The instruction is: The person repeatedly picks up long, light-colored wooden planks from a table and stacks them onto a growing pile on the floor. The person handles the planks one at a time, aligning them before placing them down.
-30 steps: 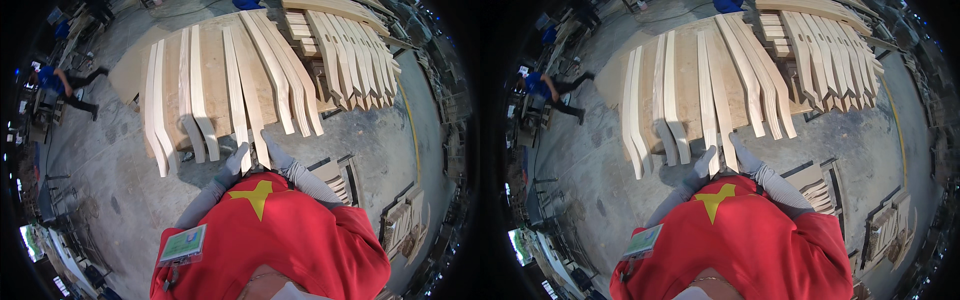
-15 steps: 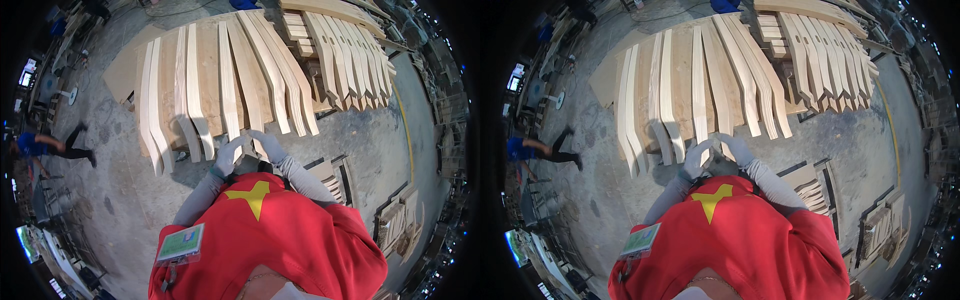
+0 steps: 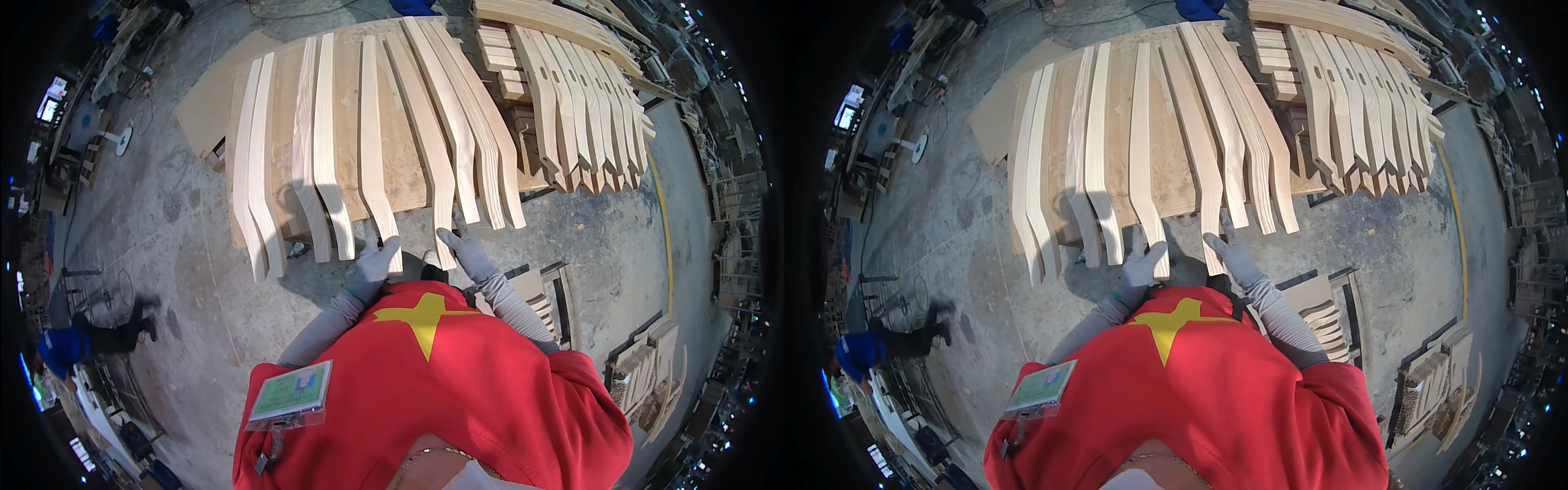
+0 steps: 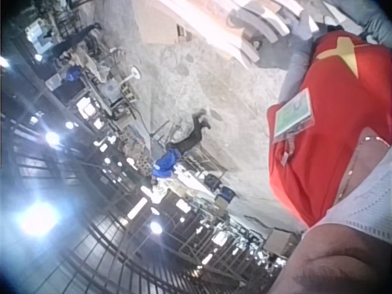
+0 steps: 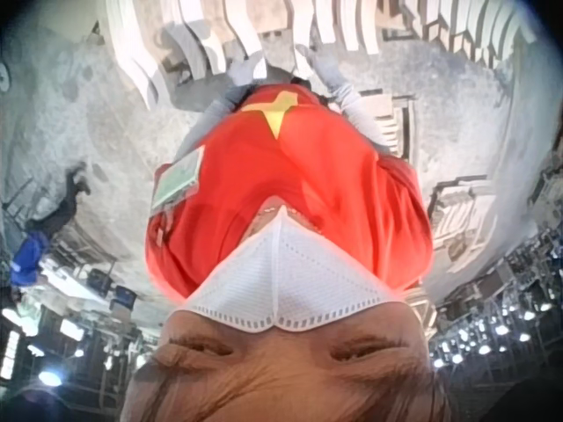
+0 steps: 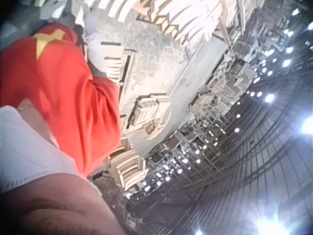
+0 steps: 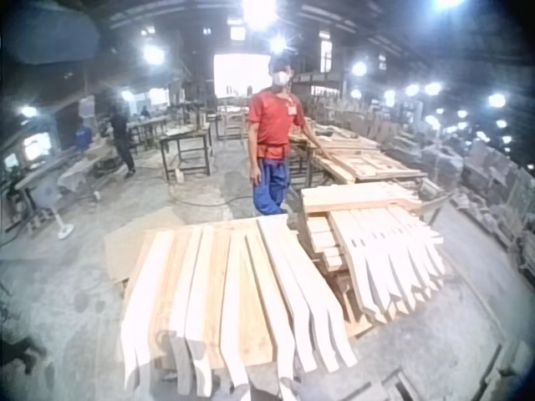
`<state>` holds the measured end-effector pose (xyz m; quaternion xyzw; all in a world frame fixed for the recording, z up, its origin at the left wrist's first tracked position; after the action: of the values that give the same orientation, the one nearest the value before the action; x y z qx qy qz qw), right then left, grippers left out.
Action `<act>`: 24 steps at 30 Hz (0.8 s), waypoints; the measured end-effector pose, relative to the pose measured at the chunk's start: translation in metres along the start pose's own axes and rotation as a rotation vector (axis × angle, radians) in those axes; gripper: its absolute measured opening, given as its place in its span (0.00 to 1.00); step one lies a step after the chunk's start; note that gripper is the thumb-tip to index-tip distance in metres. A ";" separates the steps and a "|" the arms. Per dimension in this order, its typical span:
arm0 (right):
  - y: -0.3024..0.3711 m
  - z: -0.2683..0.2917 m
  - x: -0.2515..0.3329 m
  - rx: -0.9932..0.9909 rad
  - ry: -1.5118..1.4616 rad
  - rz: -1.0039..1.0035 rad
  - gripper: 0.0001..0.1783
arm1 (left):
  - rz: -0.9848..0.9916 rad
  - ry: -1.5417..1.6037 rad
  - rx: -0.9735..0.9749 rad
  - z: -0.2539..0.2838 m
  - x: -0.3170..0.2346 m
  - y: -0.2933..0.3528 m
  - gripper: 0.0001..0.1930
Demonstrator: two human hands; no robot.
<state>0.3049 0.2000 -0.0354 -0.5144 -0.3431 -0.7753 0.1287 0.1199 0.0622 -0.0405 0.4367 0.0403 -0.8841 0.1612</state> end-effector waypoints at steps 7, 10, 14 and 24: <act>0.007 -0.023 0.011 0.183 -0.367 -0.088 0.48 | 0.135 0.919 0.025 0.000 -0.017 -0.009 0.35; -0.003 -0.037 0.017 0.113 -0.180 -0.104 0.47 | 0.002 0.757 -0.042 -0.004 -0.008 -0.017 0.36; -0.010 -0.032 0.018 0.180 -0.286 -0.084 0.44 | 0.151 1.164 0.012 -0.003 -0.018 -0.017 0.31; -0.004 -0.052 0.029 0.081 -0.672 -0.013 0.26 | 0.343 1.523 0.116 -0.005 -0.010 -0.013 0.22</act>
<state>0.2528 0.1734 -0.0233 -0.7333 -0.4003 -0.5491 0.0238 0.1256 0.0780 -0.0369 0.9308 0.0254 -0.3044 0.2006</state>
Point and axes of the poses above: each hand's wrist, its own y-axis away from the middle knuckle, its own z-axis out of the back of the hand, x = y × z, the point moved 2 cm from there along -y, towards the middle knuckle, and after that the axes turned 2 degrees about -z, right-handed, at the moved point
